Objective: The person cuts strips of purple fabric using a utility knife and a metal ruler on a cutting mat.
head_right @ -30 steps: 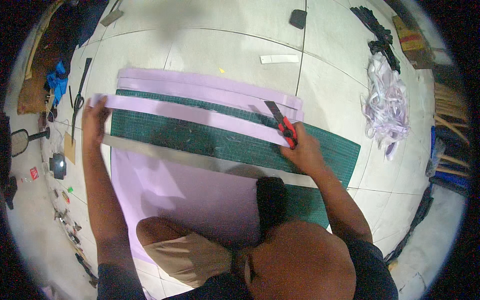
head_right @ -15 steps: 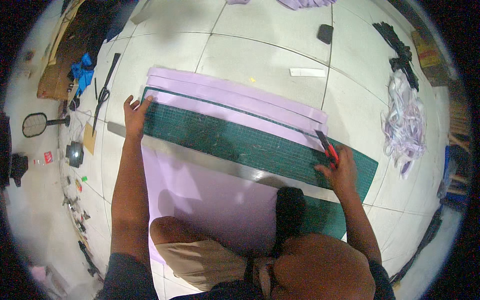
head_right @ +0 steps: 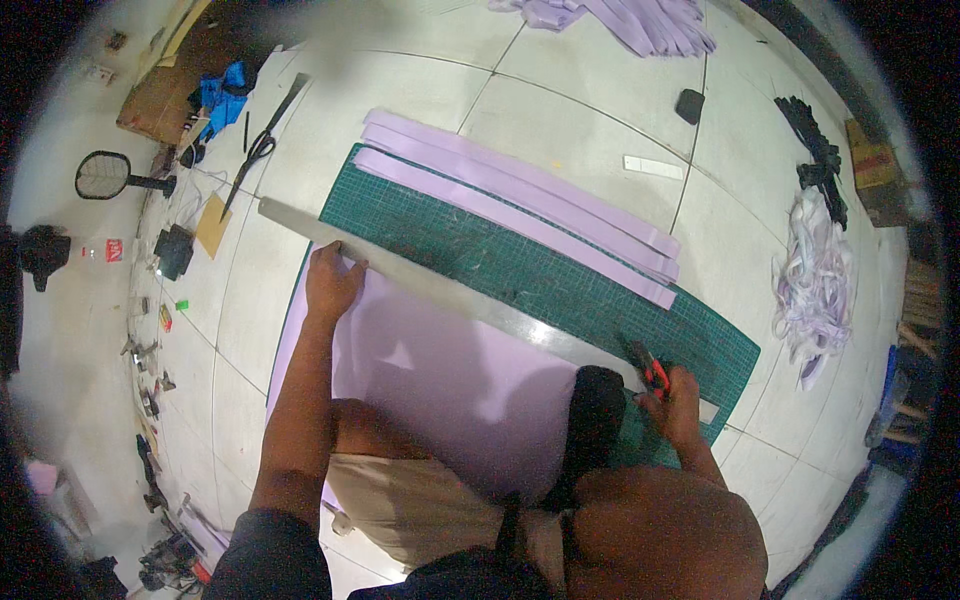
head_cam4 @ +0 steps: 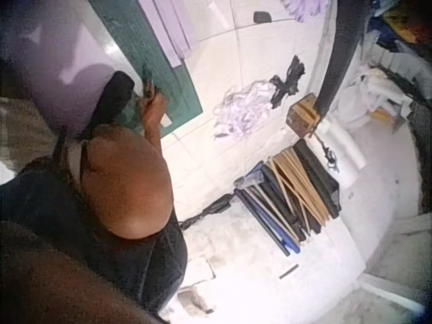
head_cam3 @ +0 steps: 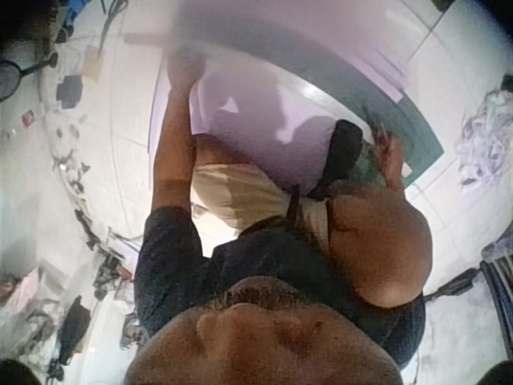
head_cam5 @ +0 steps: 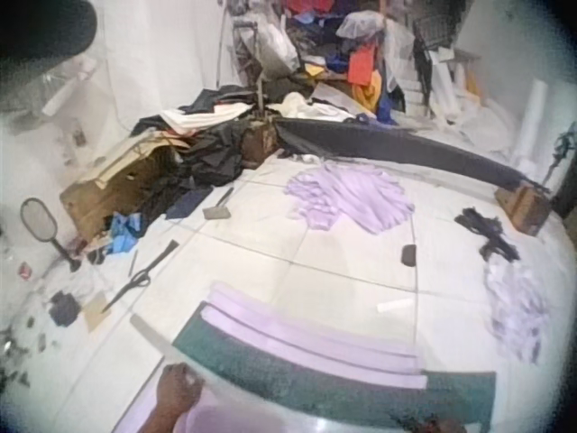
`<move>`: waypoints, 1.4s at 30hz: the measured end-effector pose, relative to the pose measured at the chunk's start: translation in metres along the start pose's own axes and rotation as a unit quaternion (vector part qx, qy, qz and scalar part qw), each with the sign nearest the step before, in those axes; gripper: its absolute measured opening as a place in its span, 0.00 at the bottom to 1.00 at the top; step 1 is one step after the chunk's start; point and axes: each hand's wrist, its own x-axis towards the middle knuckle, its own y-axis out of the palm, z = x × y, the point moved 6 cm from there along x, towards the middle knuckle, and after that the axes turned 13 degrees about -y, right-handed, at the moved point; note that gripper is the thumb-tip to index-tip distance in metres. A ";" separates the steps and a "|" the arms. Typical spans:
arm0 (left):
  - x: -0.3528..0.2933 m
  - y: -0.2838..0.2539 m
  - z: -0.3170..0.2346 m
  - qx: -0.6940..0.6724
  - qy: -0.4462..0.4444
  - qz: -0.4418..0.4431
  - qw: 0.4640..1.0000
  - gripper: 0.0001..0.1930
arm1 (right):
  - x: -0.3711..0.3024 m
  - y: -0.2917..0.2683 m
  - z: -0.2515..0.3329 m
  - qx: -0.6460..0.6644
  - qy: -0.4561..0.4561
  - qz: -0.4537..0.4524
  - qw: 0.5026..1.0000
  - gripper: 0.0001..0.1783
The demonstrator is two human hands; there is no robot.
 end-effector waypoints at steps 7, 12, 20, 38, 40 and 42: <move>0.004 -0.002 0.017 -0.081 -0.017 0.010 0.997 0.38 | 0.000 0.005 -0.005 0.118 0.014 -0.048 0.992 0.28; -0.001 -0.006 0.017 -0.183 -0.012 -0.015 0.983 0.33 | -0.005 0.005 -0.006 0.110 -0.003 -0.052 0.993 0.35; -0.037 -0.013 0.033 -0.134 -0.041 -0.133 0.981 0.29 | -0.022 0.021 -0.016 0.208 0.046 -0.074 0.974 0.36; -0.042 0.017 0.024 0.023 -0.028 -0.112 0.993 0.36 | -0.007 0.018 -0.011 0.074 0.035 -0.019 0.996 0.36; -0.044 0.024 0.027 0.013 -0.031 -0.116 0.993 0.36 | -0.008 0.022 -0.013 0.055 0.050 0.022 0.997 0.37; -0.044 0.024 0.029 0.031 -0.037 -0.114 0.992 0.36 | -0.003 0.025 -0.013 0.054 0.071 0.061 0.994 0.38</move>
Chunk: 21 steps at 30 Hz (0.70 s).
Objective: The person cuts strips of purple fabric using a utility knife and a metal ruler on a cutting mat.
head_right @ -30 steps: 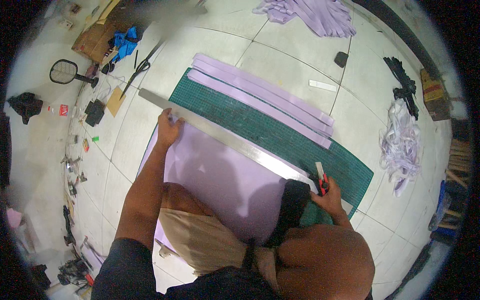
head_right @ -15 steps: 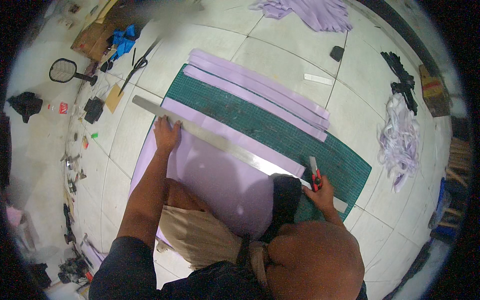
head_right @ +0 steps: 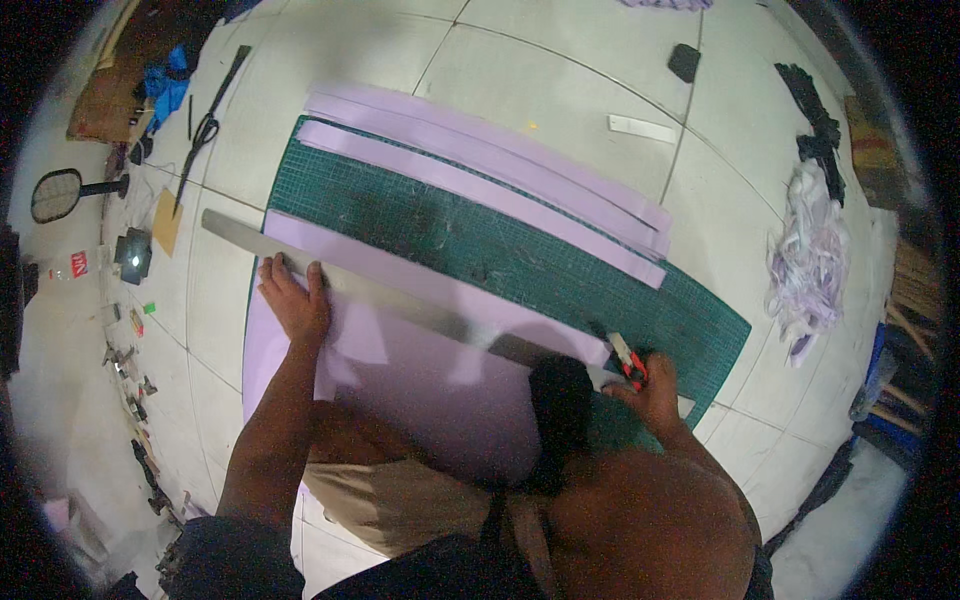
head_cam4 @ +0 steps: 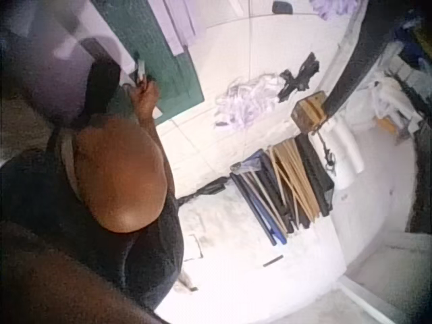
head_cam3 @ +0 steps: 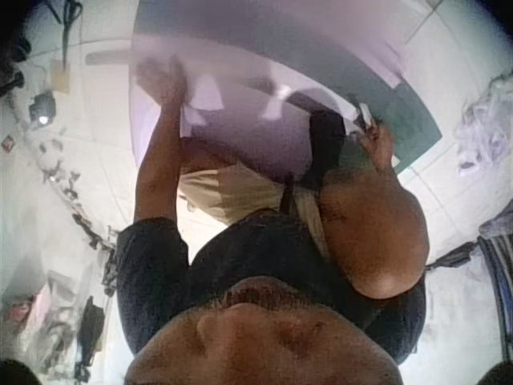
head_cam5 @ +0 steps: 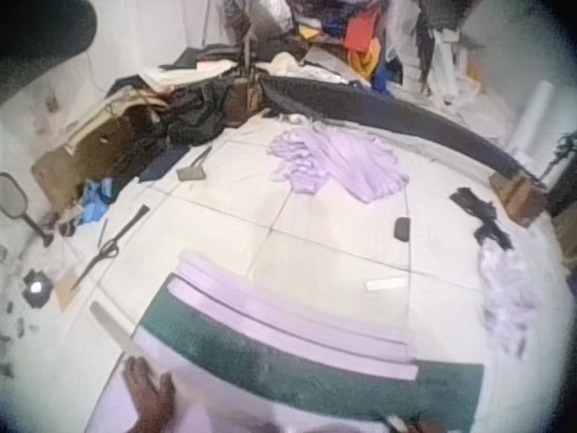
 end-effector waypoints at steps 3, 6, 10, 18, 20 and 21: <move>0.002 0.004 -0.003 0.020 0.003 -0.003 1.000 0.37 | 0.000 0.002 -0.001 0.000 0.058 0.013 0.998 0.37; 0.001 0.005 -0.007 0.011 0.004 0.008 1.000 0.37 | -0.006 0.008 -0.010 0.034 0.083 0.046 0.995 0.37; 0.002 0.003 0.011 -0.006 -0.008 0.016 1.000 0.40 | 0.008 0.003 0.007 0.068 0.134 0.040 0.988 0.35; 0.010 0.006 -0.005 0.004 -0.031 0.055 0.998 0.40 | -0.024 0.021 -0.043 0.121 0.207 0.000 0.971 0.44; 0.011 0.003 -0.004 0.019 -0.039 0.061 0.997 0.40 | -0.019 0.023 -0.045 0.092 0.170 -0.003 0.981 0.44; 0.009 0.001 -0.004 0.028 -0.043 0.067 0.996 0.41 | -0.024 0.029 -0.058 0.228 0.261 -0.038 0.937 0.44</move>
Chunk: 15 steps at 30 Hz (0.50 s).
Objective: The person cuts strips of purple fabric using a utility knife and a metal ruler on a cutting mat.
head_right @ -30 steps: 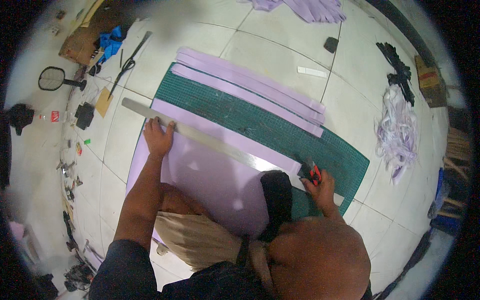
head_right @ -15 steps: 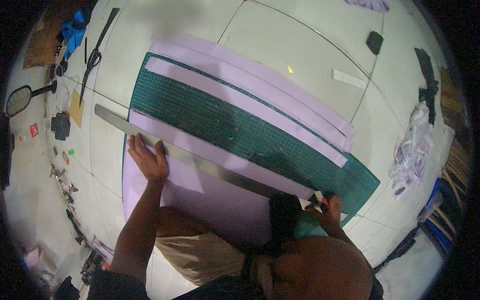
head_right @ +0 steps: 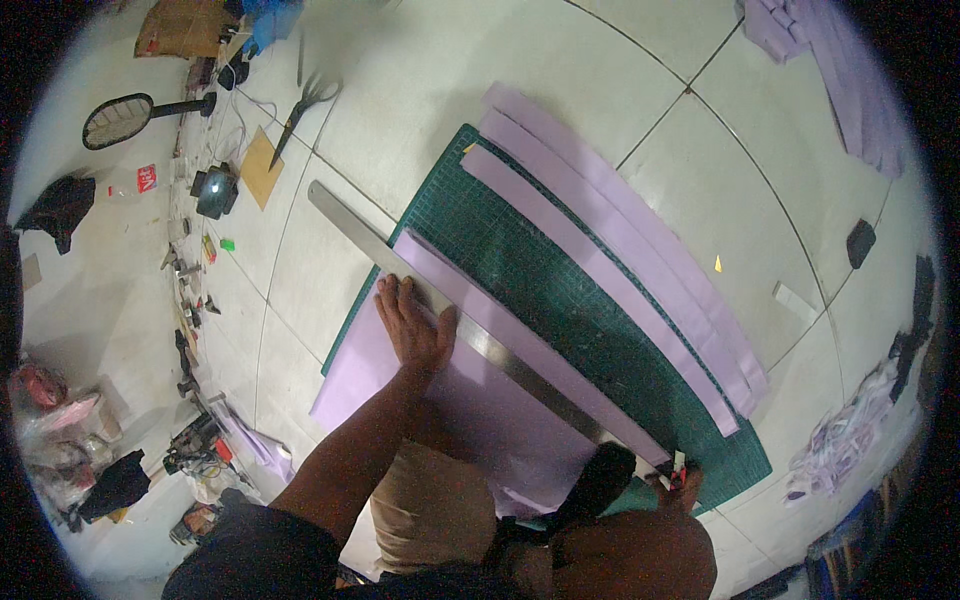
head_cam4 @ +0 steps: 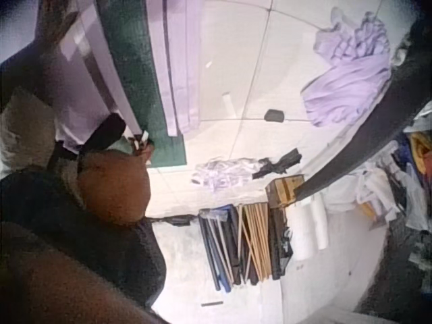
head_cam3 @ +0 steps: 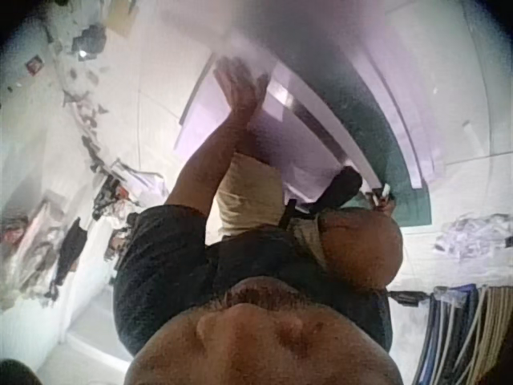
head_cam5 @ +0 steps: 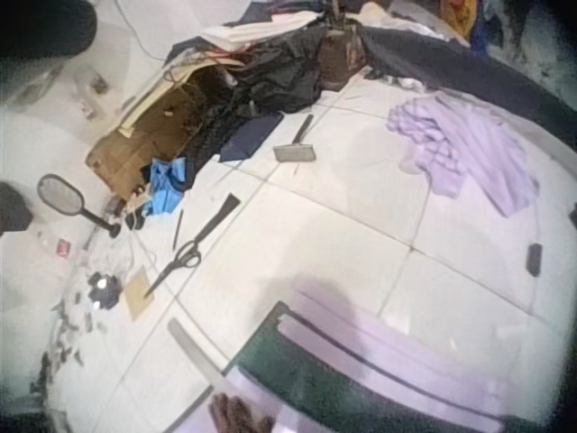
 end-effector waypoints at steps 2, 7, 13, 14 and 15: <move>0.000 -0.001 -0.001 0.011 -0.007 0.008 1.000 0.41 | -0.001 0.004 -0.012 0.173 0.104 -0.021 0.979 0.42; -0.007 0.002 0.010 0.011 0.029 -0.042 0.999 0.40 | -0.003 0.013 0.032 0.069 -0.055 0.059 0.994 0.41; -0.005 0.003 0.001 0.000 0.054 -0.048 0.997 0.36 | -0.005 0.003 0.047 0.006 -0.148 0.028 0.989 0.35; -0.005 0.004 -0.001 -0.012 0.068 -0.056 0.996 0.36 | -0.008 0.004 0.049 -0.059 -0.201 0.019 0.978 0.35; -0.004 -0.001 -0.004 -0.021 0.083 -0.067 0.994 0.35 | -0.010 0.005 0.051 -0.121 -0.253 0.001 0.960 0.35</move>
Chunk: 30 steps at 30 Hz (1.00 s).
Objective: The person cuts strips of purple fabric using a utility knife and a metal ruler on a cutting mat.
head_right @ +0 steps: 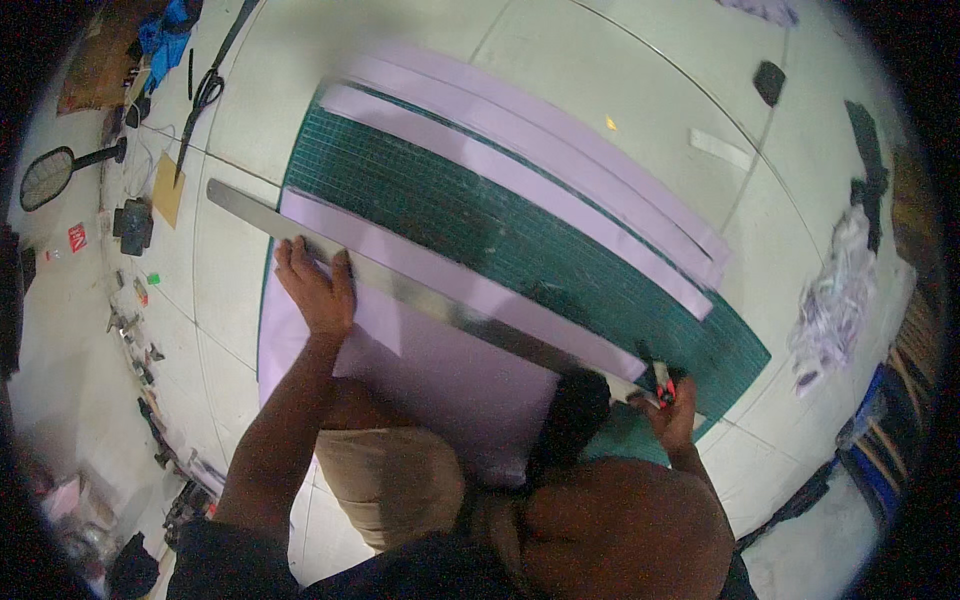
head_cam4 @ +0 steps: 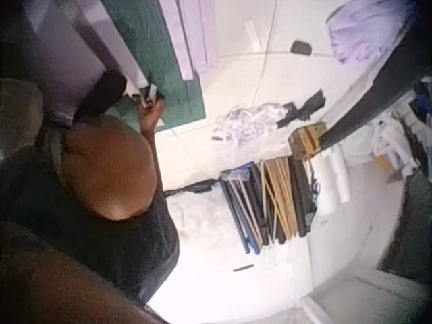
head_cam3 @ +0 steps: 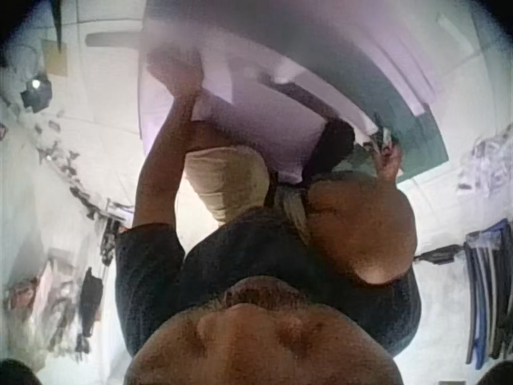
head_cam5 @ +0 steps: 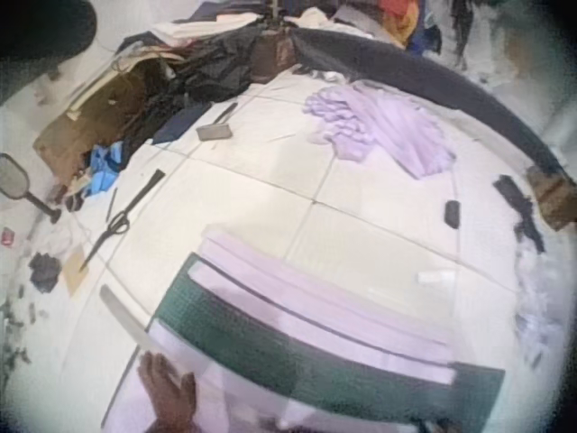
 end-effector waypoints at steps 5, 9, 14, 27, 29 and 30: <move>0.002 -0.006 -0.004 -0.079 -0.035 0.048 0.995 0.41 | -0.009 -0.004 0.010 0.002 -0.050 -0.036 0.998 0.34; 0.011 -0.006 0.032 -0.019 0.006 0.131 0.991 0.49 | -0.018 -0.004 0.035 -0.003 -0.005 -0.071 0.997 0.34; 0.011 -0.011 0.021 -0.006 0.029 0.138 0.990 0.54 | -0.034 -0.006 0.026 -0.131 -0.125 -0.093 0.979 0.37; 0.013 -0.020 0.012 0.009 0.010 0.142 0.990 0.56 | -0.037 -0.001 0.019 -0.130 -0.075 -0.143 0.978 0.34; 0.009 -0.011 0.006 -0.003 0.013 0.146 0.989 0.56 | -0.043 -0.011 0.015 -0.130 -0.048 -0.145 0.980 0.34; 0.009 -0.012 0.006 0.000 0.013 0.141 0.990 0.57 | -0.042 -0.010 0.015 -0.129 -0.037 -0.146 0.980 0.34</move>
